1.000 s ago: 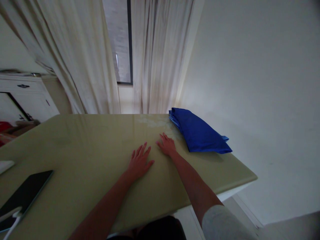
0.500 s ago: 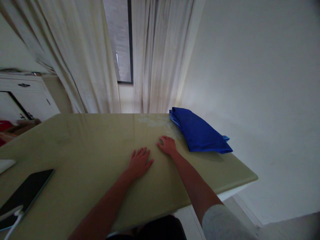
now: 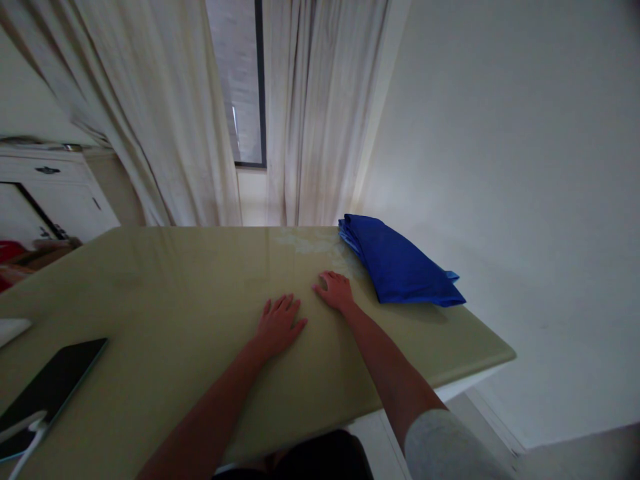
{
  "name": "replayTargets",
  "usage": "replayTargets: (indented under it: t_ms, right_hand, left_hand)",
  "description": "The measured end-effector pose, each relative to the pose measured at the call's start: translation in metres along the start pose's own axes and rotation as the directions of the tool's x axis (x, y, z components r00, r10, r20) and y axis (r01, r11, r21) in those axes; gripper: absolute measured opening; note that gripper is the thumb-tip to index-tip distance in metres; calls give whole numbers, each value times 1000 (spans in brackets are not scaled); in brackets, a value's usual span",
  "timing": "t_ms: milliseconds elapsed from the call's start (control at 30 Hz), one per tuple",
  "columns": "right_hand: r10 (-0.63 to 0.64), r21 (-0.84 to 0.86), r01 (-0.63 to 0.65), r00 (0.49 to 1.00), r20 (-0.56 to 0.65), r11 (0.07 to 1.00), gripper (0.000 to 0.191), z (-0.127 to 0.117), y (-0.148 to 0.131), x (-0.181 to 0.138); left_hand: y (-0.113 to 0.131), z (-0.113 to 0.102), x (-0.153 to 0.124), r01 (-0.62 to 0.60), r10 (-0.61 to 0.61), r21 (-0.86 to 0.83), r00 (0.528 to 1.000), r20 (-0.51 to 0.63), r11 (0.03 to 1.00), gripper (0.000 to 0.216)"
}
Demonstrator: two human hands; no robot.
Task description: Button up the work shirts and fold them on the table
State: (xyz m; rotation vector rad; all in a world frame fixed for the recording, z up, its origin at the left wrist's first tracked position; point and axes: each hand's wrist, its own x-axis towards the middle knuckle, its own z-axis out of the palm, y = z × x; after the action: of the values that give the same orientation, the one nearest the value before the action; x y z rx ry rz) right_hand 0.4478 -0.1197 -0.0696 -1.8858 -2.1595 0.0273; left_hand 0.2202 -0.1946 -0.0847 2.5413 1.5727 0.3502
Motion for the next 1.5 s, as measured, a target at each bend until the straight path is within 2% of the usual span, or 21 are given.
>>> replayTargets:
  t_ms: [333, 633, 733, 833, 900, 967, 1133, 1233, 1333, 1400, 1467, 1500]
  right_hand:
    - [-11, 45, 13, 999, -37, 999, 55, 10, 5, 2]
    - [-18, 9, 19, 998, -56, 1000, 51, 6, 2, 0]
    - [21, -38, -24, 995, -94, 999, 49, 3, 0, -1]
    - [134, -90, -136, 991, -28, 987, 43, -2, -5, -4]
    - [197, -113, -190, 979, 48, 975, 47, -5, -8, -5]
    - [233, -130, -222, 970, 75, 966, 50, -7, -11, -5]
    - [250, -158, -240, 967, 46, 958, 50, -6, -13, -5]
    - [188, -123, -180, 980, 57, 976, 50, -9, -11, -6]
    - [89, -71, -83, 992, 88, 994, 46, -15, -13, -11]
    - [32, -46, -27, 994, 106, 999, 46, -18, -21, -20]
    - [-70, 137, 48, 985, 156, 989, 54, -20, -37, -32]
    - [-160, 312, 95, 969, 189, 945, 58, -21, -47, -39]
  left_hand:
    - [3, -5, 0, 10, -11, 12, 1000, 27, 1000, 63]
    - [0, 0, 1, 4, -5, 21, 1000, 26, 1000, 64]
    - [0, 1, 1, 7, -7, 23, 1000, 22, 1000, 64]
    - [0, 0, 1, 2, -2, 16, 1000, 7, 1000, 63]
    - [-1, 0, 1, -1, 1, 7, 1000, 2, 1000, 63]
    - [-1, 0, 1, -1, 1, -3, 1000, 3, 1000, 63]
    - [-2, 4, 0, -1, 1, -17, 1000, -8, 1000, 62]
    - [-3, 6, 2, -2, 2, -33, 1000, -13, 999, 62]
    - [-3, 3, 8, 18, -28, -158, 998, -60, 987, 57]
    - [-1, -5, 12, 43, -92, -361, 988, -120, 932, 55]
    - [4, -17, 13, 22, -146, -618, 978, -151, 786, 57]
    - [8, -23, 12, -8, -140, -730, 980, -142, 683, 60]
